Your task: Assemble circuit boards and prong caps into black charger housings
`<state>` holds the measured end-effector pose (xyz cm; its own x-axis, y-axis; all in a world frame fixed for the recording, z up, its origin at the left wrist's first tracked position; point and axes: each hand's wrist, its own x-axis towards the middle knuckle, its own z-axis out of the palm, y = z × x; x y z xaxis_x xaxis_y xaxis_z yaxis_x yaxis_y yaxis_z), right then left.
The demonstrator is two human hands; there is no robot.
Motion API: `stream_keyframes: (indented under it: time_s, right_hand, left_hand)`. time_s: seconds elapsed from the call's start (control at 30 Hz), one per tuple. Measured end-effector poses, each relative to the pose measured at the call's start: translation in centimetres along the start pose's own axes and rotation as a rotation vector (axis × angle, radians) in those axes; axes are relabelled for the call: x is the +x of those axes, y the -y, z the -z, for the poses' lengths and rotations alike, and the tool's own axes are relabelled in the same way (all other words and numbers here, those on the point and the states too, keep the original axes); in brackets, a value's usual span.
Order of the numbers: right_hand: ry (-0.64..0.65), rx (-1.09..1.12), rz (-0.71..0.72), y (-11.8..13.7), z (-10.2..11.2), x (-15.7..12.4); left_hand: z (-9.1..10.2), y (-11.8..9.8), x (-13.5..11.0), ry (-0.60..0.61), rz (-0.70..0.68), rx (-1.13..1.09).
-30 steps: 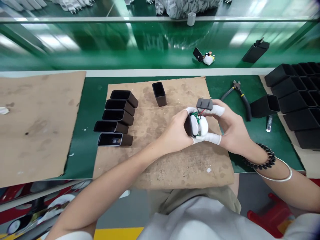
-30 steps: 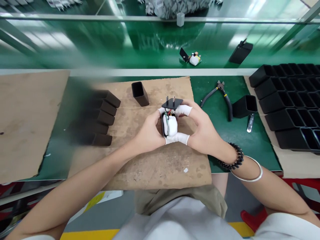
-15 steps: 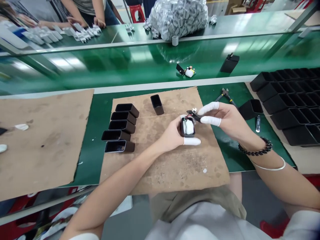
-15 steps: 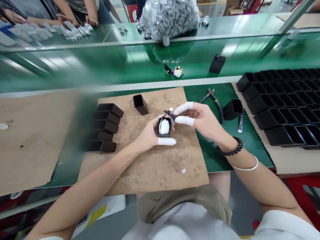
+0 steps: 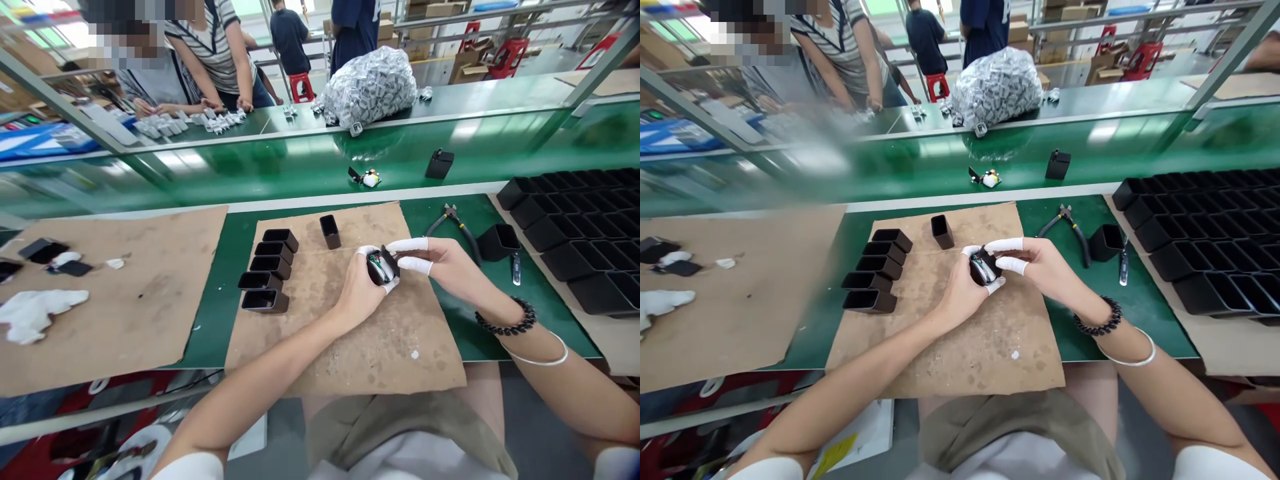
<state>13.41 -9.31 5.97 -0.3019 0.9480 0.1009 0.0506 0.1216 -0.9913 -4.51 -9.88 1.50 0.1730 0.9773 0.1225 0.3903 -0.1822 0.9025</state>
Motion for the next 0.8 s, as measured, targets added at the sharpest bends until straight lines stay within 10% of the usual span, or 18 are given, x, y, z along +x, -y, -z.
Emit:
stream_keyframes:
  time_s: [0.47, 0.8]
  right_hand:
    - [-0.112, -0.826, 0.293, -0.1, -1.5, -0.8]
    - [-0.263, -0.483, 0.236, -3.8, -3.4, -0.9]
  left_hand:
    - [-0.7, 1.2, -0.5, 0.014, -0.159, 0.027]
    - [-0.4, 1.0, -0.5, 0.004, -0.028, -0.015]
